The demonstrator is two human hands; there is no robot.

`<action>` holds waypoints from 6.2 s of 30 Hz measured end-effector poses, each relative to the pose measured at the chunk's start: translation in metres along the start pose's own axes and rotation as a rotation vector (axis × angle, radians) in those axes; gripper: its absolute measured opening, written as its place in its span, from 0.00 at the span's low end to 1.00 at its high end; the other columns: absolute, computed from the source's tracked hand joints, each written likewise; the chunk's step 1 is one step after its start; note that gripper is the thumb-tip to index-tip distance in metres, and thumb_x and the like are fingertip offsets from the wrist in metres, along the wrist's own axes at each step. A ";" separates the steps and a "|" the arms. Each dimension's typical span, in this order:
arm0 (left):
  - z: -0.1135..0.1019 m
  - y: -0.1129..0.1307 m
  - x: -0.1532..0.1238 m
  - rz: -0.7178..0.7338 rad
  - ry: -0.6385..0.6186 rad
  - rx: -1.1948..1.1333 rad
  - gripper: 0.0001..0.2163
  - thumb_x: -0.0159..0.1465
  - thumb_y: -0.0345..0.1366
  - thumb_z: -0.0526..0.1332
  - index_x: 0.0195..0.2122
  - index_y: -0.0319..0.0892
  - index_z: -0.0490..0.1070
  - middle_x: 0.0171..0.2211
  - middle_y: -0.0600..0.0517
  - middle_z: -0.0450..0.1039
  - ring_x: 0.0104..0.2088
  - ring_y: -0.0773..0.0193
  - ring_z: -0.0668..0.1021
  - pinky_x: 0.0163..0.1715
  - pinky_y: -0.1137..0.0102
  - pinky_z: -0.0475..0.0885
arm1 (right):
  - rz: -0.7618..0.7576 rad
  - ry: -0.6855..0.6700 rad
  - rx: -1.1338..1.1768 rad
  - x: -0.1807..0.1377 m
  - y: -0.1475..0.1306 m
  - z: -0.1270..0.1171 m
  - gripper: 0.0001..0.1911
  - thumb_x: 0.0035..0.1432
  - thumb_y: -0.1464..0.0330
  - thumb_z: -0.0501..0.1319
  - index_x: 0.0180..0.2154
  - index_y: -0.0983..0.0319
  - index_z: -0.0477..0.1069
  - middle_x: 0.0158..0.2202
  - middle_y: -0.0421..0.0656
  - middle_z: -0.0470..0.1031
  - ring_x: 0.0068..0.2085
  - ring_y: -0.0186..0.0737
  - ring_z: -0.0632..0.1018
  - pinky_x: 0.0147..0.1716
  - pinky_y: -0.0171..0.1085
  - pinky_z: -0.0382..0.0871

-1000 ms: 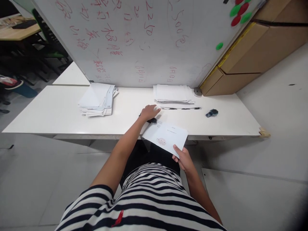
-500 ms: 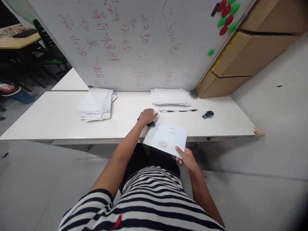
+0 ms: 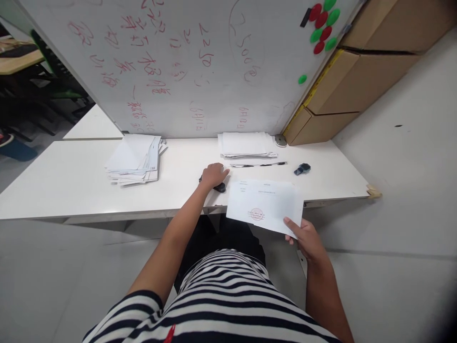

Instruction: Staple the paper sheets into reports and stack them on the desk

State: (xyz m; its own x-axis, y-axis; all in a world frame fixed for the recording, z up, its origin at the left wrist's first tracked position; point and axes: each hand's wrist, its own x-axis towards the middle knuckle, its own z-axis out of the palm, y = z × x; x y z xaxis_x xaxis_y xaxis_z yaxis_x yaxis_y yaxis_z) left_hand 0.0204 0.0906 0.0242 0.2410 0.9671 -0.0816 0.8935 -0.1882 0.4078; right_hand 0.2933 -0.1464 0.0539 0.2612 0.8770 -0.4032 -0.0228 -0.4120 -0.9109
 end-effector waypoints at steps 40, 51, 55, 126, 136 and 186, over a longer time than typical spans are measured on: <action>0.011 -0.023 -0.165 0.006 0.472 -1.129 0.11 0.58 0.41 0.65 0.29 0.42 0.65 0.42 0.48 0.75 0.47 0.59 0.75 0.49 0.63 0.68 | -0.464 0.105 -0.023 0.061 0.011 0.122 0.22 0.53 0.56 0.63 0.46 0.63 0.71 0.44 0.47 0.77 0.46 0.46 0.76 0.49 0.46 0.67; -0.001 -0.036 -0.152 0.039 0.225 -1.056 0.17 0.57 0.43 0.66 0.44 0.42 0.71 0.49 0.46 0.73 0.50 0.57 0.74 0.50 0.63 0.68 | -0.452 -0.026 0.126 0.065 0.017 0.122 0.27 0.51 0.58 0.66 0.52 0.60 0.66 0.50 0.48 0.74 0.49 0.45 0.75 0.51 0.44 0.67; -0.008 -0.047 -0.144 -0.046 0.134 -0.996 0.22 0.53 0.47 0.68 0.47 0.41 0.72 0.47 0.46 0.75 0.48 0.54 0.76 0.48 0.61 0.71 | -0.456 -0.092 0.157 0.068 0.019 0.121 0.26 0.50 0.58 0.66 0.49 0.59 0.67 0.49 0.48 0.75 0.50 0.45 0.75 0.52 0.45 0.67; 0.016 -0.070 -0.104 -0.022 0.249 -0.038 0.38 0.58 0.60 0.56 0.65 0.45 0.52 0.66 0.43 0.53 0.66 0.49 0.53 0.64 0.51 0.43 | -0.718 0.511 -0.917 0.307 -0.093 0.099 0.43 0.56 0.56 0.57 0.65 0.69 0.44 0.63 0.67 0.52 0.62 0.68 0.58 0.54 0.62 0.56; 0.018 -0.073 -0.102 -0.011 0.259 -0.072 0.37 0.59 0.57 0.57 0.64 0.42 0.52 0.65 0.42 0.54 0.67 0.49 0.52 0.64 0.52 0.41 | -0.782 0.207 -0.902 0.189 -0.003 0.110 0.37 0.59 0.54 0.50 0.65 0.62 0.46 0.67 0.56 0.44 0.67 0.58 0.46 0.60 0.60 0.46; -0.071 -0.248 -0.066 -0.684 0.753 0.061 0.26 0.63 0.52 0.55 0.58 0.42 0.64 0.64 0.42 0.56 0.65 0.46 0.54 0.62 0.47 0.46 | -0.482 -0.024 -1.417 0.197 -0.009 0.115 0.37 0.64 0.49 0.33 0.68 0.61 0.38 0.70 0.50 0.30 0.68 0.58 0.37 0.61 0.63 0.35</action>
State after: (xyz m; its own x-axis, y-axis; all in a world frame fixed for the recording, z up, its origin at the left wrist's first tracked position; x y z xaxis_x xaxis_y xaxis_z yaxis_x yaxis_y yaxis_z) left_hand -0.2444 0.0859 -0.0072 -0.6112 0.7230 0.3220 0.7729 0.4575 0.4397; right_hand 0.2343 0.0582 -0.0267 -0.0444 0.9929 -0.1108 0.9922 0.0309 -0.1207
